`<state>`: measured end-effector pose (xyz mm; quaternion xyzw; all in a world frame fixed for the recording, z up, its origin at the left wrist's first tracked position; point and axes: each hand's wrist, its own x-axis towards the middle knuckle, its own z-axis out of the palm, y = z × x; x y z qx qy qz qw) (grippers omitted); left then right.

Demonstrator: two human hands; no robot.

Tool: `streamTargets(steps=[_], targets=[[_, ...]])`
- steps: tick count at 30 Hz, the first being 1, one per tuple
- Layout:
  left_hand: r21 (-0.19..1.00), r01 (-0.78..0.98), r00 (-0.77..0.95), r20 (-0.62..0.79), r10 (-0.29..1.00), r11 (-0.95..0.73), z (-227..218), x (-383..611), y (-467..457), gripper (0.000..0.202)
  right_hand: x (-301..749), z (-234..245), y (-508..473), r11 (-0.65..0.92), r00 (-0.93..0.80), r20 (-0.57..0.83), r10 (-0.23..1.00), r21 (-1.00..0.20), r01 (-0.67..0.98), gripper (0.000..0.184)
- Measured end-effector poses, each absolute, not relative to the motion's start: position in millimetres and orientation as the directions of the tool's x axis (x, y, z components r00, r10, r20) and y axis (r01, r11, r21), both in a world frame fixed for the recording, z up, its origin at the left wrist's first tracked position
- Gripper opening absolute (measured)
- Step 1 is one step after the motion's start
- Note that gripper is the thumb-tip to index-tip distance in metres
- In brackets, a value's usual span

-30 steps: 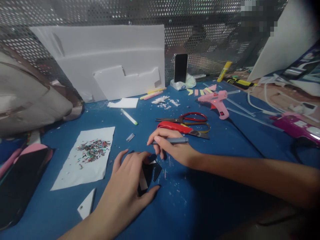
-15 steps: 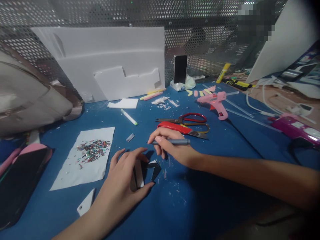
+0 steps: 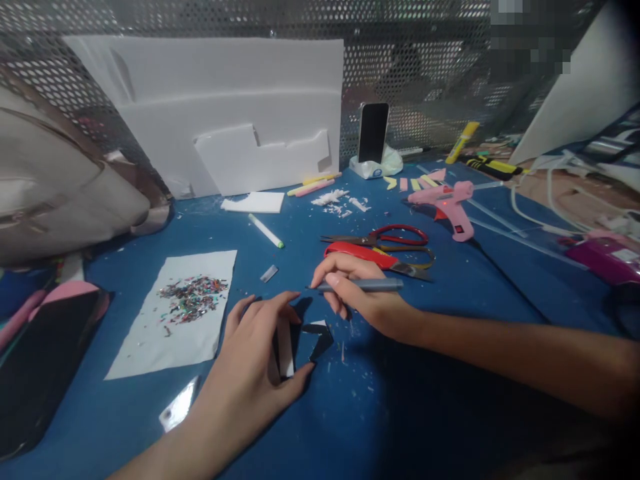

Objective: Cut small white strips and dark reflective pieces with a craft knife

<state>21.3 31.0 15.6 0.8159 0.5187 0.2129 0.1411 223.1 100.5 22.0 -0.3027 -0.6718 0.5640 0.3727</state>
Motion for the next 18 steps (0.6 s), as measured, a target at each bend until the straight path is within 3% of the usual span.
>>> streamTargets(steps=[18], targets=[[0.506,0.766,0.349,0.190,0.918,-0.396,19.1,23.0,31.8,0.071,223.9,24.1,99.9,0.218,-0.524,0.162,0.836,-0.975,0.047,0.016]])
